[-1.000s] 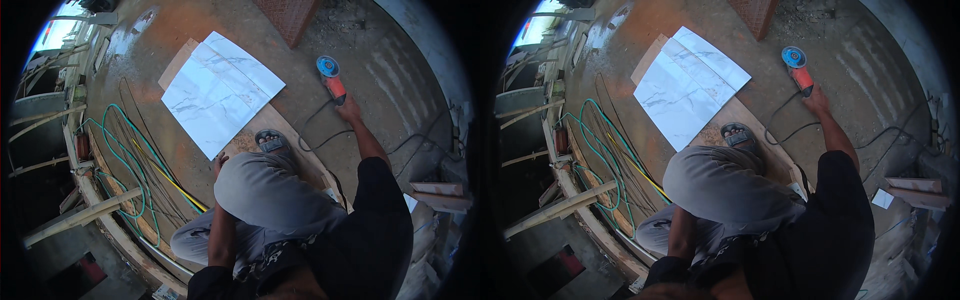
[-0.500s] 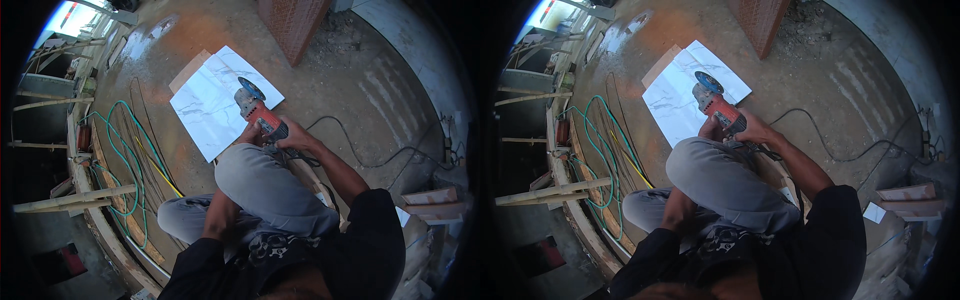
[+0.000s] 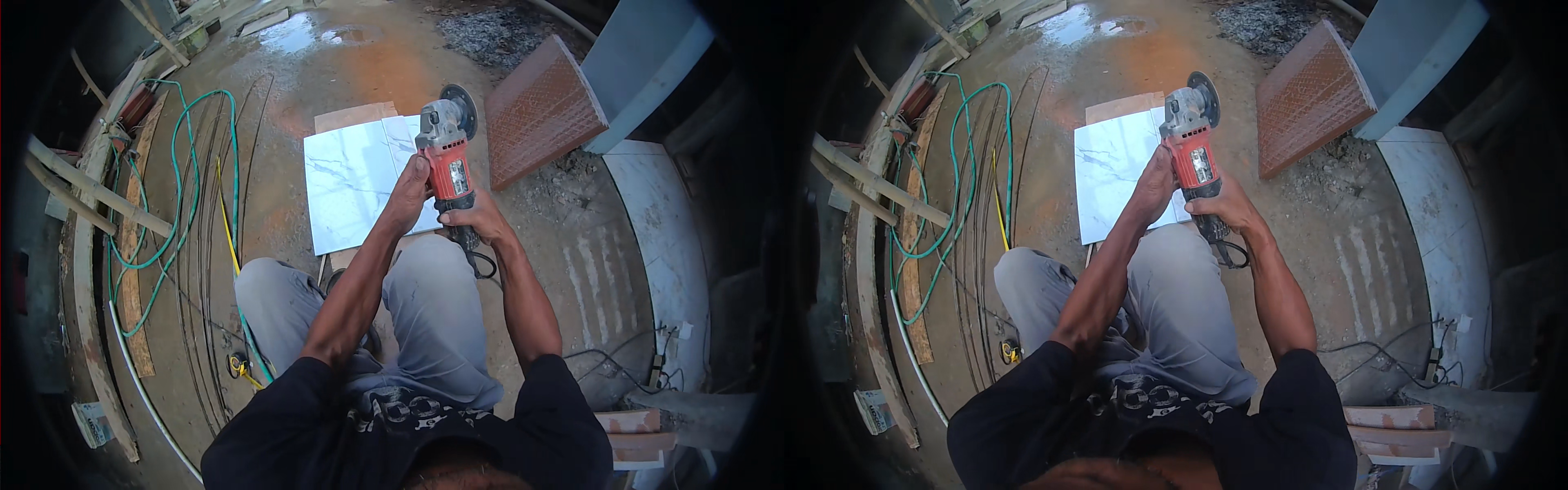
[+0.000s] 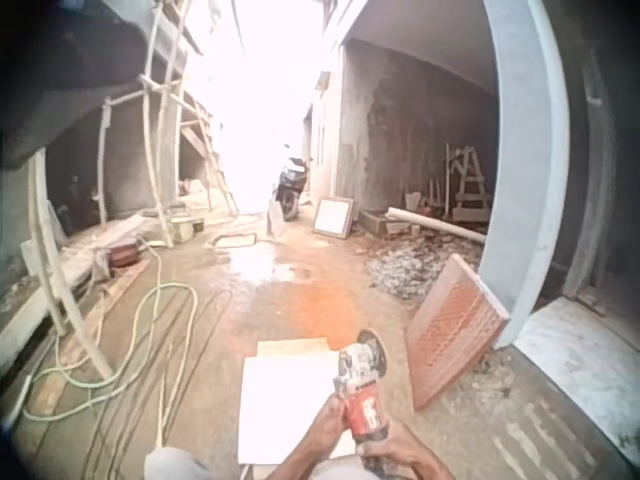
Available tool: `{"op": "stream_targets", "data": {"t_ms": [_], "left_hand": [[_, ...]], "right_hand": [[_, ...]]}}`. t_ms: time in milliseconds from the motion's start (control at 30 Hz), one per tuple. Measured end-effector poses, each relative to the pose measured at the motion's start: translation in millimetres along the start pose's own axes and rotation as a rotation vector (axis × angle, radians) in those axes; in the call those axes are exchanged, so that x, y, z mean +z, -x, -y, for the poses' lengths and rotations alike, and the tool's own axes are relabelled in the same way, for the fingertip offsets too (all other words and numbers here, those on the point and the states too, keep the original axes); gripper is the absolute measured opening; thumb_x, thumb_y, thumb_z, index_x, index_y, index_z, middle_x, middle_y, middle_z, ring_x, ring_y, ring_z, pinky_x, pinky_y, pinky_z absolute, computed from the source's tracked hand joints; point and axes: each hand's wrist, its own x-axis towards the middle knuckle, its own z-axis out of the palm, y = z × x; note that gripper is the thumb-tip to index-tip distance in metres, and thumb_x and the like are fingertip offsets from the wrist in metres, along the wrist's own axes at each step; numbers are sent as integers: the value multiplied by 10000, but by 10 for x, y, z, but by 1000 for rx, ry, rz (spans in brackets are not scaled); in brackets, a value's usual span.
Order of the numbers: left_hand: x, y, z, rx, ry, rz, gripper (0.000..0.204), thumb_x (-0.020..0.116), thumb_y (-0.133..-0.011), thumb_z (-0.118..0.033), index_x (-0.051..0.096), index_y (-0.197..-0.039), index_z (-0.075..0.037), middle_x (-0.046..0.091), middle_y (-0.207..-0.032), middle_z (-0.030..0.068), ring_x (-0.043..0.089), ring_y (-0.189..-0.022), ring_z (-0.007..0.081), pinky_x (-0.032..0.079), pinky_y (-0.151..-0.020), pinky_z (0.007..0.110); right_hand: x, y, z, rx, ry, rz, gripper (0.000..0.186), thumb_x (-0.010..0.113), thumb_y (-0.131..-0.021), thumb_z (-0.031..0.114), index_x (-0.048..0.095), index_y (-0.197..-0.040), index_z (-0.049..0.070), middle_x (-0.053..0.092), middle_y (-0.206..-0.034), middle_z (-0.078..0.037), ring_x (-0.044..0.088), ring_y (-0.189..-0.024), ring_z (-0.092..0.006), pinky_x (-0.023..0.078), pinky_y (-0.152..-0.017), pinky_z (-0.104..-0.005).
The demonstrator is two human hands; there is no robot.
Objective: Using an angle grinder to cut a tile based on measurements taken with a tape measure.
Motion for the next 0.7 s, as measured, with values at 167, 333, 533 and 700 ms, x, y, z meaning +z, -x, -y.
{"op": "stream_targets", "data": {"t_ms": [167, 333, 533, 700], "left_hand": [[-3, -12, 39, -5, 293, 29, 775, 451, -889, -650, 335, -1434, -111, 461, -1369, 87, 455, -1262, 215, 397, -1056, 409], [-119, 25, 10, -18, 320, 49, 856, 376, -862, -703, 284, -1453, -91, 488, -1353, 139, 497, -1238, 228, 416, -1044, 412], [-331, 93, -22, 27, 389, 64, 792, 355, -917, -644, 273, -1458, -72, 504, -1332, 166, 507, -1231, 241, 416, -1047, 411], [-467, 89, 50, 70, 406, -12, 753, 373, -930, -620, 307, -1440, -69, 526, -1294, 147, 524, -1205, 236, 429, -1029, 404]], "right_hand": [[123, -14, 124, -49, -11, -24, 749, 784, -590, 173, 509, -1268, 13, 594, -1087, -60, 564, -992, -170, 439, -905, -303], [261, -119, 199, -22, 51, 27, 819, 774, -575, 151, 459, -1317, 6, 585, -1139, -70, 561, -1039, -184, 428, -949, -305], [340, -268, 108, 26, 42, 110, 810, 779, -581, 157, 457, -1309, 8, 582, -1132, -70, 564, -1024, -179, 439, -935, -309], [374, -443, -48, -22, 65, 118, 728, 791, -585, 153, 499, -1239, 23, 587, -1010, -26, 574, -899, -134, 478, -828, -288]]}}
